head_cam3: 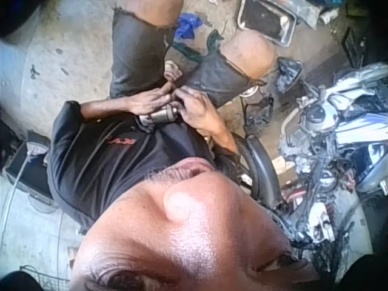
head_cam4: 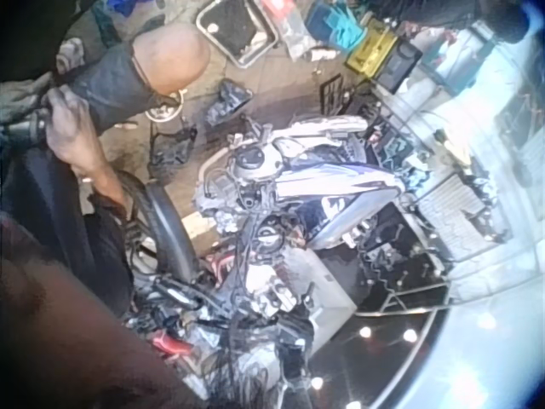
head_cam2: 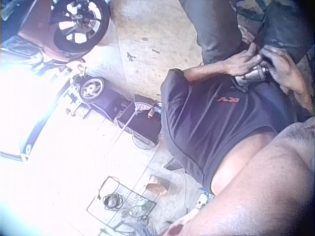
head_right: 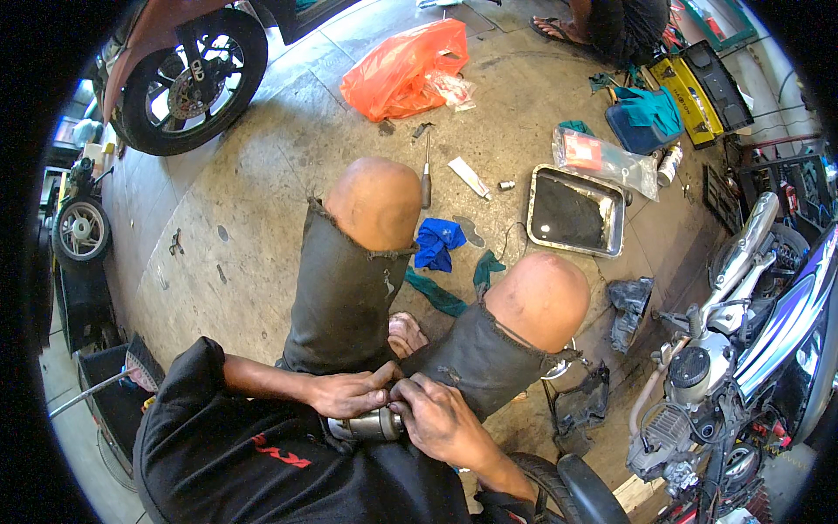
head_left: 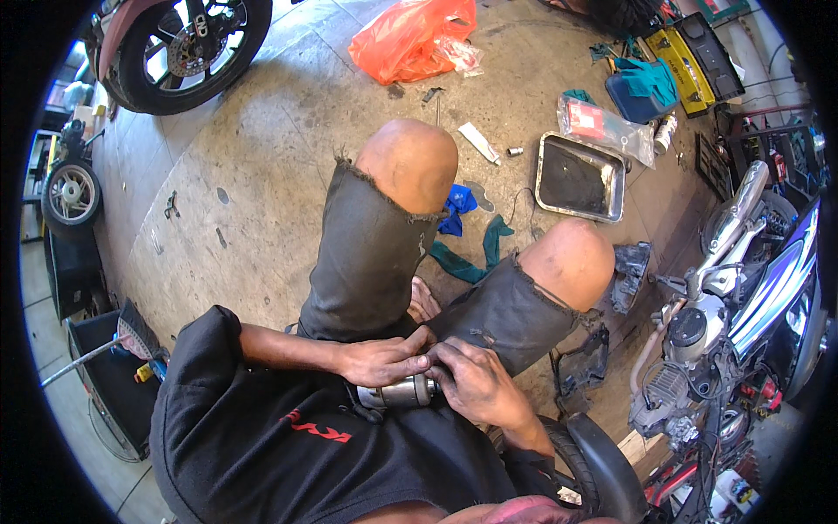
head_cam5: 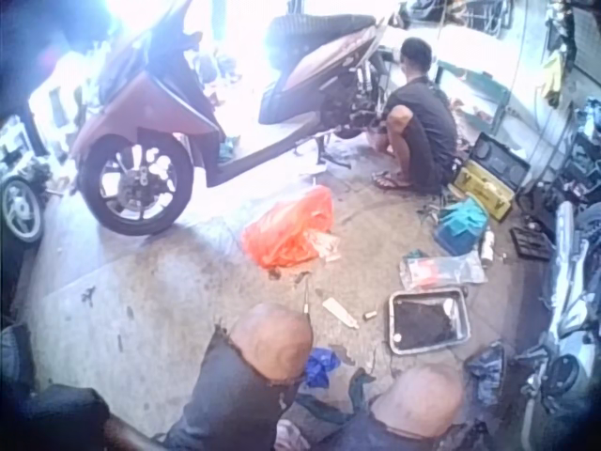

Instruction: The person cleans and reassembles a motorcycle starter motor while sitting on the floor. They use a cloth and pliers to work on the internal components and gears of the motor.

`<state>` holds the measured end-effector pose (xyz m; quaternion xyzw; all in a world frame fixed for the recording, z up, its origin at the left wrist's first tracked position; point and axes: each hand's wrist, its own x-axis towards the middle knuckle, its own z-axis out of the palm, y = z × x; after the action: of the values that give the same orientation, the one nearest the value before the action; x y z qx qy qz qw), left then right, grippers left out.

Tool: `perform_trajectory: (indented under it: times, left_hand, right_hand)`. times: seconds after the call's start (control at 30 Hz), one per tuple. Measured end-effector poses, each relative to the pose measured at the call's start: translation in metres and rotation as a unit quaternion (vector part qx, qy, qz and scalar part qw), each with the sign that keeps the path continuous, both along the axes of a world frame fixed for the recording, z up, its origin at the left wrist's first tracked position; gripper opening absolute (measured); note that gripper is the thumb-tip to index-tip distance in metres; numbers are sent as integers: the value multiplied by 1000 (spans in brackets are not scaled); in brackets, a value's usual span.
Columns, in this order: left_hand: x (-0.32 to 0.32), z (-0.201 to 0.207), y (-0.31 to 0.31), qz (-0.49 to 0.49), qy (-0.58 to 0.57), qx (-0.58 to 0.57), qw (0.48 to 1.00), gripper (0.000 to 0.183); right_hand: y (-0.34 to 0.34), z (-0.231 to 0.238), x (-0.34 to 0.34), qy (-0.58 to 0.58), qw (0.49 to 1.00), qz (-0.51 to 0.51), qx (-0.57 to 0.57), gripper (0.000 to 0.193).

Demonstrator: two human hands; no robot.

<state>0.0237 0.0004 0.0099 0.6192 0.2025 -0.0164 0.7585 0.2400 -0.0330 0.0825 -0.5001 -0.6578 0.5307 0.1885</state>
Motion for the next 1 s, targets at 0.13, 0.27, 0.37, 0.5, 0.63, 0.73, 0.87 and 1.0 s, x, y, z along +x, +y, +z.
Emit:
perform_trajectory:
  times: [0.13, 0.27, 0.37, 0.5, 0.63, 0.73, 0.87, 1.0]
  left_hand:
    - [4, 3, 1, -16, 30, -4, 999, 59]
    - [7, 10, 3, -5, 19, 28, 999, 60]
    - [7, 6, 3, -20, 34, 23, 999, 62]
    - [6, 7, 3, -17, 43, 13, 999, 62]
    - [5, 13, 8, -19, 52, -6, 998, 62]
    - [6, 14, 8, -10, 41, -8, 999, 61]
    - [5, 12, 7, -19, 46, -4, 999, 60]
    - [4, 12, 5, -10, 34, 16, 999, 60]
  right_hand:
    - [-3, -3, 1, -6, 1000, -4, 9, 17]
    - [-5, -6, 1, -19, 1000, 4, 11, 22]
    - [-5, -8, 1, -14, 1000, -1, 21, 22]
    - [-3, -6, 1, -6, 1000, 1, 30, 23]
    - [-1, -2, 2, -5, 1000, -8, 6, 18]
    - [1, -1, 5, 7, 1000, -5, -16, 17]
    - [5, 0, 8, 8, 999, 20, -31, 20]
    - [7, 2, 9, 15, 998, 31, -47, 21]
